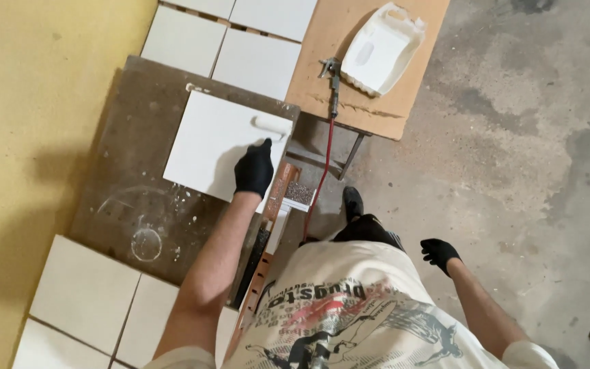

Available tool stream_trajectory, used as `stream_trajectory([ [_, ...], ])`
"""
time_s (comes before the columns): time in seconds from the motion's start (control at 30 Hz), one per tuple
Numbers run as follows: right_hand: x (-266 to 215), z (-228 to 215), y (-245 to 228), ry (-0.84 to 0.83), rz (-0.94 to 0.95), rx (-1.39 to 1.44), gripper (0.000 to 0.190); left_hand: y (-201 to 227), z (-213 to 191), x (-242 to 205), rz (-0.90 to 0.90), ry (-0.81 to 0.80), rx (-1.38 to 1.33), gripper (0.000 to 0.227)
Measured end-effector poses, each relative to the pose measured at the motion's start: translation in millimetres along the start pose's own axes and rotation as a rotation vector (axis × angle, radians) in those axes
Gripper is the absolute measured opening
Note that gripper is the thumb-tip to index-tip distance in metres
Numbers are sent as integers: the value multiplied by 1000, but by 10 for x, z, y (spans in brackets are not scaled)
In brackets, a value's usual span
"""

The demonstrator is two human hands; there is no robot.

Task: The person picks up a white rectangular panel and places it on a workbench. They use a paint roller to apply white paint to the panel's surface, reloading the roller from a paint tray as needed. After painting, the person moves the panel to a drying rack.

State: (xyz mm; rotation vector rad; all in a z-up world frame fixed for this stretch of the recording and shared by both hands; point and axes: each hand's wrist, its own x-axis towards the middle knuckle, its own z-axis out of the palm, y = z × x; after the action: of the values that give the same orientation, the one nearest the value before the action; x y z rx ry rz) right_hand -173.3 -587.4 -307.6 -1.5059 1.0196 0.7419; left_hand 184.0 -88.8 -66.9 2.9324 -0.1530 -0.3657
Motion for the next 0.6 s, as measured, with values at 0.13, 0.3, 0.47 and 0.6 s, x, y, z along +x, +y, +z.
stream_trajectory([
  [0.13, 90, 48, -32, -34, 20, -4, 47, -63, 293, 346, 14, 17, -18, 44],
  [0.3, 254, 78, -270, -21, -39, -40, 47, -376, -347, -676, 169, 416, 20, 40],
  [0.47, 242, 148, -383, -23, -67, -2, 47, -1065, -797, -1442, 183, 625, 42, 40],
  [0.6, -39, 177, -519, -36, -84, -26, 49, -1614, -787, -1915, 273, 442, 19, 29],
])
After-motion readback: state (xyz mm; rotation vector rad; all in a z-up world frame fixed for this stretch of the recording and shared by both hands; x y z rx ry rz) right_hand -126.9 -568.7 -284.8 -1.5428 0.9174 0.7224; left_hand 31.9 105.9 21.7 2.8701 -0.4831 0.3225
